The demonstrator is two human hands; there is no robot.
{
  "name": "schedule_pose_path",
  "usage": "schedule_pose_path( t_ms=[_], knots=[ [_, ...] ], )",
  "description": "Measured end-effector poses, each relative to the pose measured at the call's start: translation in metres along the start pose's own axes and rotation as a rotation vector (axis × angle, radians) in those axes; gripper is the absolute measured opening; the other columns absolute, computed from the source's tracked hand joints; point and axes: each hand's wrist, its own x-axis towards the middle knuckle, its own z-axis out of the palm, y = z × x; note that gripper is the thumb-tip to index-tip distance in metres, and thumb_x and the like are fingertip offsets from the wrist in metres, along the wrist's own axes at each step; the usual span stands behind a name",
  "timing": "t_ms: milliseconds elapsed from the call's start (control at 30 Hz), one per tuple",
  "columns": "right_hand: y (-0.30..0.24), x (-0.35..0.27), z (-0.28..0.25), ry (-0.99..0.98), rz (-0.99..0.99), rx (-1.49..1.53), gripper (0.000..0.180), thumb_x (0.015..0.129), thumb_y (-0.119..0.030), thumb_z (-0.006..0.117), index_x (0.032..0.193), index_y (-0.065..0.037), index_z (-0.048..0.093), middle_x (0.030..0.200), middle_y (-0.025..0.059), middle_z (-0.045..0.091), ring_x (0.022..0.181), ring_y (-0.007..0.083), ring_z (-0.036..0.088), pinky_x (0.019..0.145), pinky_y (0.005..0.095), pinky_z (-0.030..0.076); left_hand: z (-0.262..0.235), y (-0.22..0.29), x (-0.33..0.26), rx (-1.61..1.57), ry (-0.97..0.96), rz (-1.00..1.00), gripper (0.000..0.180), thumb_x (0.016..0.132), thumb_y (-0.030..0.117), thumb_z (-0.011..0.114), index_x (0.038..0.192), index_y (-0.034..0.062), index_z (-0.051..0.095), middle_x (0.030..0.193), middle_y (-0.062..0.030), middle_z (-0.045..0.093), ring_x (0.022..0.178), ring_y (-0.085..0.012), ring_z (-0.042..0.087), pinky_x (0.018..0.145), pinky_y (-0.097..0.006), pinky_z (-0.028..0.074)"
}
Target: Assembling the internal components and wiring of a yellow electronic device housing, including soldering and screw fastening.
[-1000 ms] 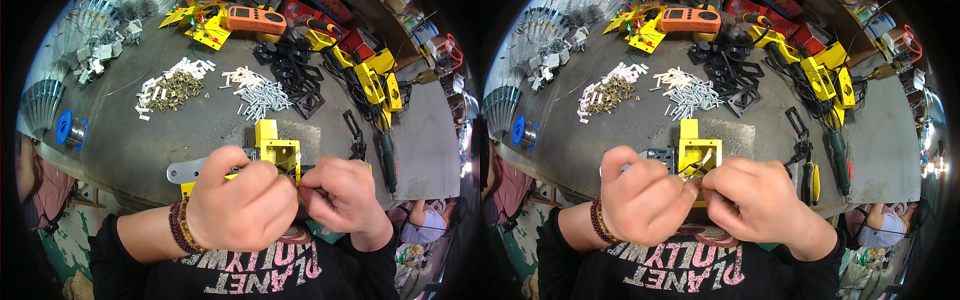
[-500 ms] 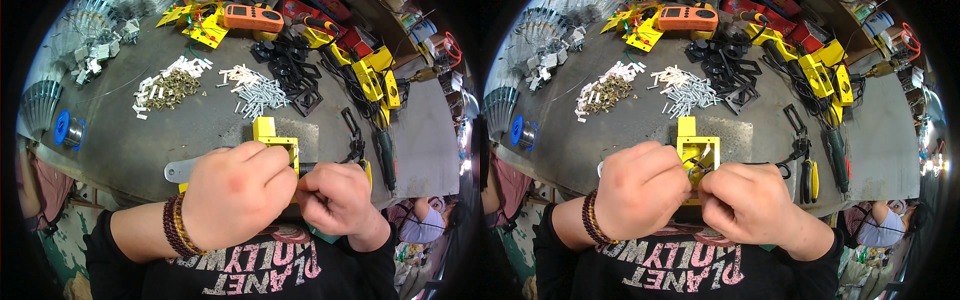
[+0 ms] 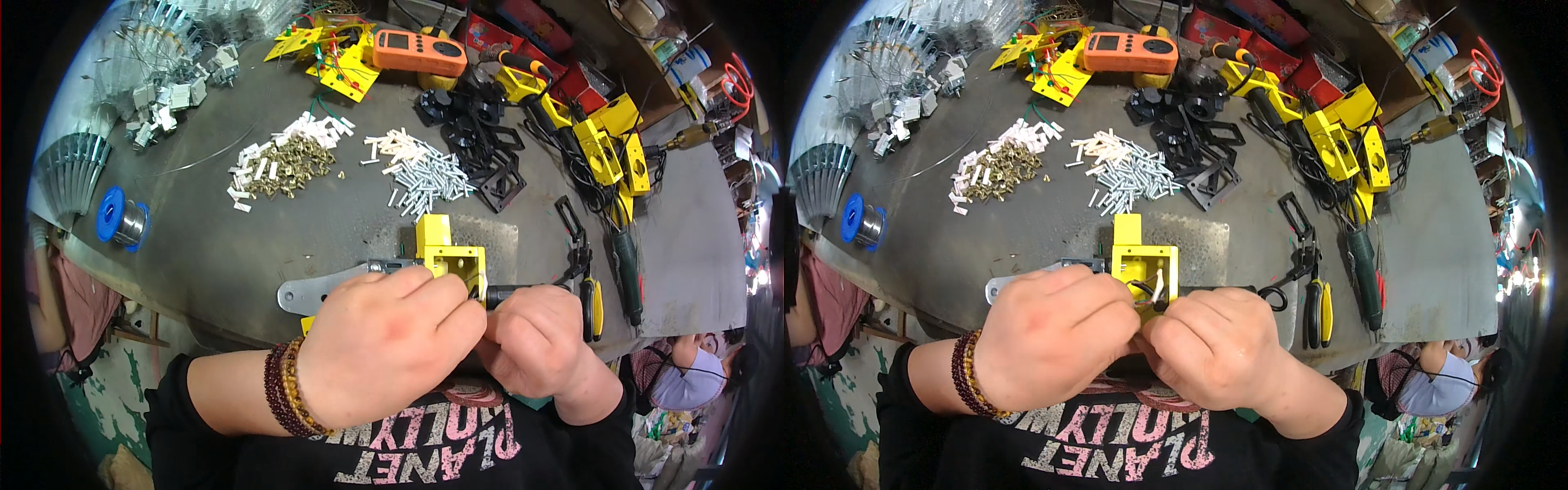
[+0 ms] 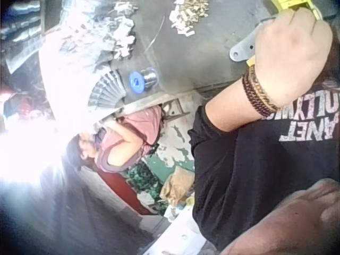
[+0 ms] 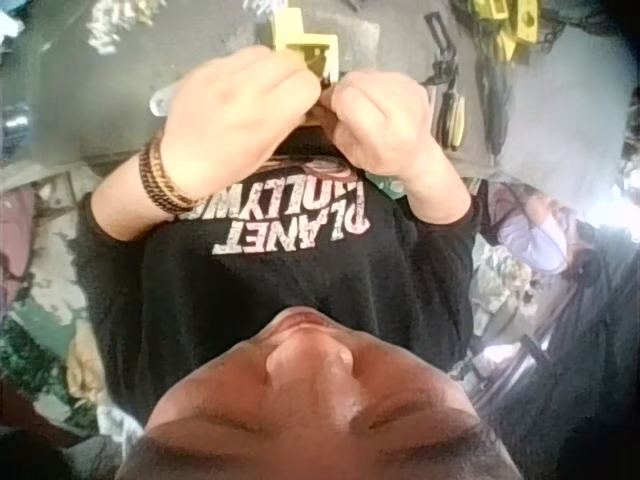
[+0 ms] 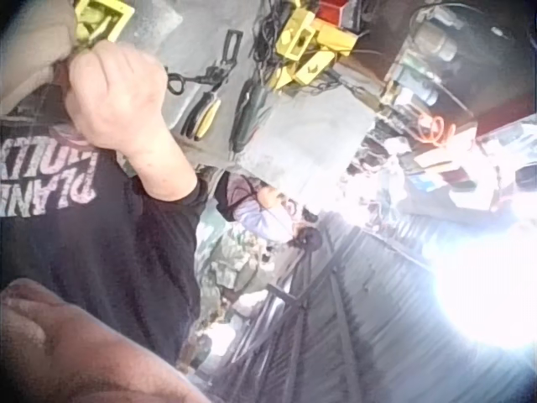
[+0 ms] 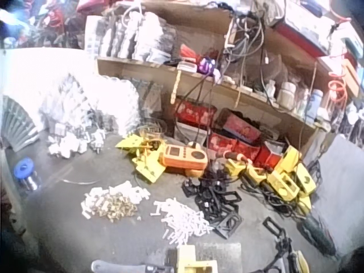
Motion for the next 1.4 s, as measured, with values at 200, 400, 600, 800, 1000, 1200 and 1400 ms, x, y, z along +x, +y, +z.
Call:
schedule_pose_path(
  t_ms=[200, 400, 600, 800, 1000, 1200, 1400],
  knots=[
    [-0.001, 0.005, -0.009, -0.017, -0.029, -0.034, 0.019, 0.057, -0.008, 0.07, 0.072, -0.007, 0.059, 0.062, 0.0043, 0.052, 0.051, 0.022, 0.055, 0.046, 0.0327, 0.041, -0.005, -0.003, 0.001, 0.011, -0.1, 0.053, 0.017, 0.073, 0.018, 0.066, 0.087, 0.0105, 0.059, 0.083, -0.0016, 0.054, 0.076, -0.0182, 0.059, 0.06, -0.031, 0.05],
    [0.006, 0.016, -0.01, -0.106, 0.023, 0.073, 0.018, 0.059, -0.004, 0.071, 0.071, -0.006, 0.058, 0.061, 0.0058, 0.053, 0.048, 0.0236, 0.055, 0.045, 0.0338, 0.043, 0.005, -0.012, 0.002, -0.014, 0.001, 0.021, 0.015, 0.074, 0.016, 0.066, 0.085, 0.0088, 0.059, 0.08, -0.0024, 0.053, 0.074, -0.0193, 0.059, 0.052, -0.03, 0.048],
    [0.011, 0.035, -0.013, -0.176, 0.043, 0.05, 0.017, 0.065, -0.005, 0.073, 0.07, -0.007, 0.057, 0.061, 0.0058, 0.054, 0.048, 0.0235, 0.056, 0.044, 0.0342, 0.043, 0.013, -0.026, -0.001, -0.196, 0.106, 0.014, 0.012, 0.076, 0.012, 0.066, 0.082, 0.0079, 0.056, 0.078, -0.0044, 0.052, 0.072, -0.0223, 0.06, 0.054, -0.033, 0.049],
    [0.017, 0.049, -0.02, -0.341, 0.038, 0.121, 0.017, 0.068, -0.007, 0.073, 0.066, -0.007, 0.056, 0.059, 0.0048, 0.053, 0.048, 0.0232, 0.055, 0.044, 0.035, 0.044, 0.018, -0.028, -0.004, -0.239, 0.102, -0.086, 0.017, 0.074, 0.013, 0.07, 0.085, 0.008, 0.059, 0.079, -0.0051, 0.054, 0.069, -0.0245, 0.061, 0.057, -0.035, 0.051],
    [0.085, 0.128, 0.025, -0.188, 0.278, 0.231, 0.029, 0.092, -0.022, 0.066, 0.073, -0.001, 0.06, 0.063, 0.0162, 0.052, 0.056, 0.0334, 0.052, 0.053, 0.0407, 0.041, 0.019, -0.032, -0.004, -0.29, 0.098, -0.072, 0.018, 0.075, 0.014, 0.076, 0.084, 0.0088, 0.061, 0.081, -0.0043, 0.058, 0.07, -0.0231, 0.063, 0.058, -0.034, 0.052],
    [0.127, 0.184, 0.121, -0.573, 0.459, -0.064, 0.032, 0.085, -0.035, 0.065, 0.092, -0.006, 0.075, 0.087, 0.0159, 0.073, 0.088, 0.0343, 0.07, 0.081, 0.0445, 0.055, 0.016, -0.036, -0.008, -0.295, 0.101, -0.06, 0.017, 0.078, 0.016, 0.079, 0.089, 0.0088, 0.069, 0.081, -0.0035, 0.067, 0.066, -0.0214, 0.067, 0.06, -0.032, 0.054],
    [0.117, 0.17, 0.091, -0.475, 0.404, -0.06, 0.02, 0.081, -0.021, 0.068, 0.086, -0.002, 0.07, 0.078, 0.0143, 0.07, 0.078, 0.0293, 0.069, 0.075, 0.0392, 0.055, 0.017, -0.035, -0.009, -0.328, 0.158, -0.144, 0.021, 0.076, 0.017, 0.083, 0.087, 0.0075, 0.068, 0.075, -0.0045, 0.067, 0.064, -0.0234, 0.066, 0.059, -0.034, 0.053]
  ],
)
